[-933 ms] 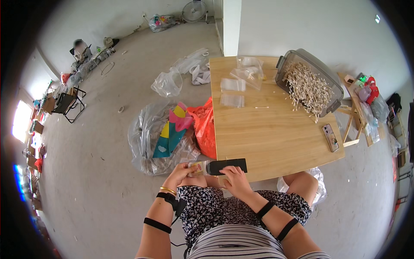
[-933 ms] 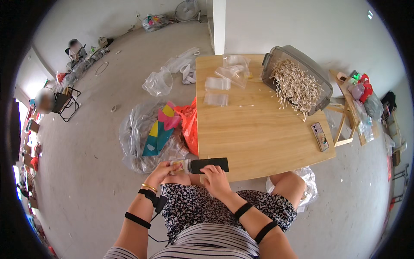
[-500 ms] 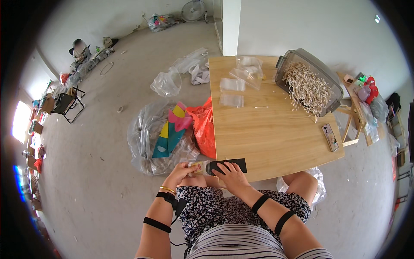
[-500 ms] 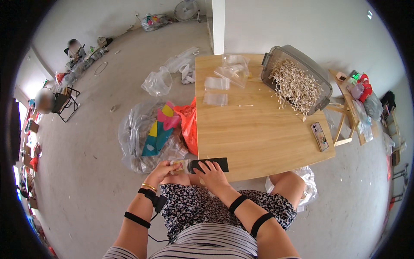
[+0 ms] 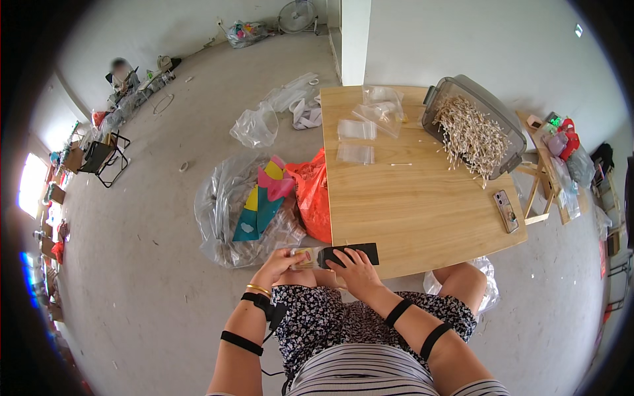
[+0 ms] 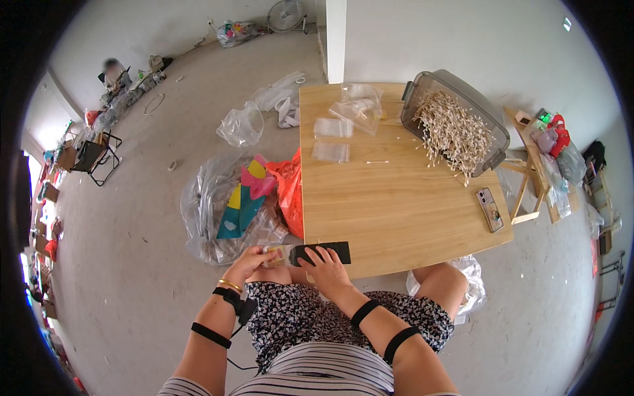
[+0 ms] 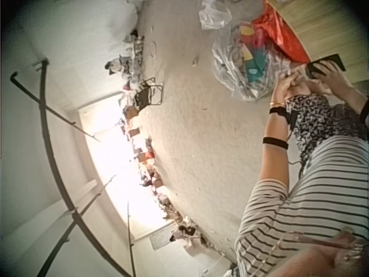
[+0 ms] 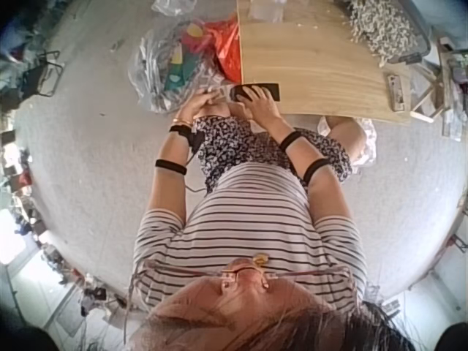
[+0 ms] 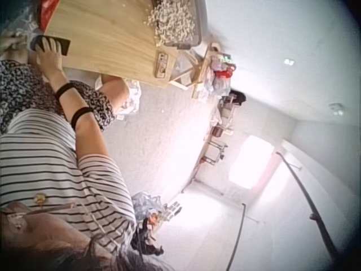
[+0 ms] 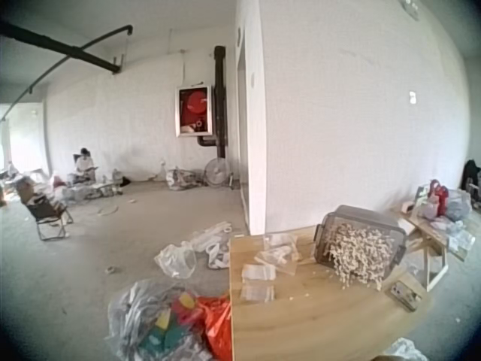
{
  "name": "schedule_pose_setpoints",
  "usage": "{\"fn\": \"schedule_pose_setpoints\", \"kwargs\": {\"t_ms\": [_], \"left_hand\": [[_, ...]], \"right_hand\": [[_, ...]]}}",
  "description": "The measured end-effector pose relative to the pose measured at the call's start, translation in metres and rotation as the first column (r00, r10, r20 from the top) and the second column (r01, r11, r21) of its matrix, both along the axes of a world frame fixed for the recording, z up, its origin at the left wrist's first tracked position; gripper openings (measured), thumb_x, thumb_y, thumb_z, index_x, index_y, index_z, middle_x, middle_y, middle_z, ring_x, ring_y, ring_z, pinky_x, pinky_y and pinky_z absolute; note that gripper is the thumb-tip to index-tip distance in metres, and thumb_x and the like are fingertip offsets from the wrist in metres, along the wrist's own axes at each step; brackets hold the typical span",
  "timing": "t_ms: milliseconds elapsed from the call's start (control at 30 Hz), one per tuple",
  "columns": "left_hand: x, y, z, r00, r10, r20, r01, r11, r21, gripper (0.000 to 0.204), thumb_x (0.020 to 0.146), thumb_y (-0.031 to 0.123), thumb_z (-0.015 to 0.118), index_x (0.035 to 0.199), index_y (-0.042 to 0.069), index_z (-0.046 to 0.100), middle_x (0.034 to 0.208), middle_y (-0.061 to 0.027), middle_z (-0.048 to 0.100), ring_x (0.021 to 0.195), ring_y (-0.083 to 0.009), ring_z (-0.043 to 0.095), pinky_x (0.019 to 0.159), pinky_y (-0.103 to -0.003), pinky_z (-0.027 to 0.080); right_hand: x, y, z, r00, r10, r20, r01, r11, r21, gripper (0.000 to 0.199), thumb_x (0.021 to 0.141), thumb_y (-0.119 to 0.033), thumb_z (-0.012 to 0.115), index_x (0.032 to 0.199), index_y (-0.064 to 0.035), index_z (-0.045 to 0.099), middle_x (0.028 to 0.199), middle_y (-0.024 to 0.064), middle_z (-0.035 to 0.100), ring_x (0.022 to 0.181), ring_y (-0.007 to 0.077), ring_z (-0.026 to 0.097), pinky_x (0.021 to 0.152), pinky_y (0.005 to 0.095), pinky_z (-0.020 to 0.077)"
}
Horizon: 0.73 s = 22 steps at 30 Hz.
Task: Sorting and counting cotton swabs into small plastic bags.
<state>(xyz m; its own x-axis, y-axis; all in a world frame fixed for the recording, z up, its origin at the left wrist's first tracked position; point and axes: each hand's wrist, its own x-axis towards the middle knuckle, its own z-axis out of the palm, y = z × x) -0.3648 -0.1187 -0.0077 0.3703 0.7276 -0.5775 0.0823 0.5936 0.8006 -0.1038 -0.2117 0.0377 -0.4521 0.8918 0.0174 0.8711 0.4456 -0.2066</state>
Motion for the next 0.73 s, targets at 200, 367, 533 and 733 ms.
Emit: {"fn": "schedule_pose_setpoints", "kwargs": {"t_ms": [200, 367, 533, 733], "left_hand": [[0.012, -0.001, -0.008, 0.999, -0.007, -0.031, 0.007, 1.000, -0.013, 0.028, 0.091, 0.020, 0.076, 0.110, 0.001, 0.070, 0.101, -0.0035, 0.072, 0.088, -0.0129, 0.068, 0.077, -0.028, 0.055], [0.016, -0.001, -0.010, 0.999, 0.002, -0.038, -0.003, 0.999, -0.036, 0.027, 0.092, 0.022, 0.075, 0.108, 0.001, 0.070, 0.099, -0.0041, 0.072, 0.086, -0.0123, 0.068, 0.073, -0.028, 0.054], [0.019, -0.001, -0.019, 0.998, 0.055, 0.023, -0.051, 0.985, -0.165, 0.028, 0.093, 0.020, 0.074, 0.112, 0.000, 0.067, 0.106, -0.0066, 0.070, 0.093, -0.0177, 0.069, 0.080, -0.032, 0.058], [0.018, 0.000, -0.035, 0.993, 0.052, 0.103, -0.025, 0.970, -0.241, 0.035, 0.095, 0.024, 0.072, 0.124, 0.007, 0.062, 0.114, -0.0034, 0.068, 0.102, -0.0188, 0.068, 0.089, -0.033, 0.058]], "right_hand": [[0.006, -0.003, -0.009, 0.996, -0.030, -0.081, 0.032, 0.999, 0.018, 0.058, 0.084, -0.020, 0.069, 0.140, -0.0152, 0.052, 0.147, 0.0087, 0.045, 0.137, 0.0286, 0.041, 0.114, 0.0461, 0.0329], [0.015, -0.006, -0.011, 0.986, -0.071, -0.154, 0.079, 0.996, 0.044, 0.052, 0.083, -0.012, 0.062, 0.135, -0.0082, 0.054, 0.141, 0.0113, 0.049, 0.135, 0.0290, 0.044, 0.113, 0.0446, 0.0340], [0.019, -0.009, -0.008, 0.972, -0.113, -0.208, 0.119, 0.993, 0.019, 0.055, 0.081, -0.012, 0.065, 0.134, -0.0076, 0.054, 0.139, 0.0119, 0.050, 0.133, 0.0299, 0.045, 0.111, 0.0444, 0.0352], [0.023, -0.011, -0.014, 0.962, -0.164, -0.218, 0.166, 0.986, -0.008, 0.060, 0.079, -0.012, 0.067, 0.137, -0.0090, 0.052, 0.141, 0.0125, 0.049, 0.133, 0.0306, 0.045, 0.112, 0.0449, 0.0341]]}}
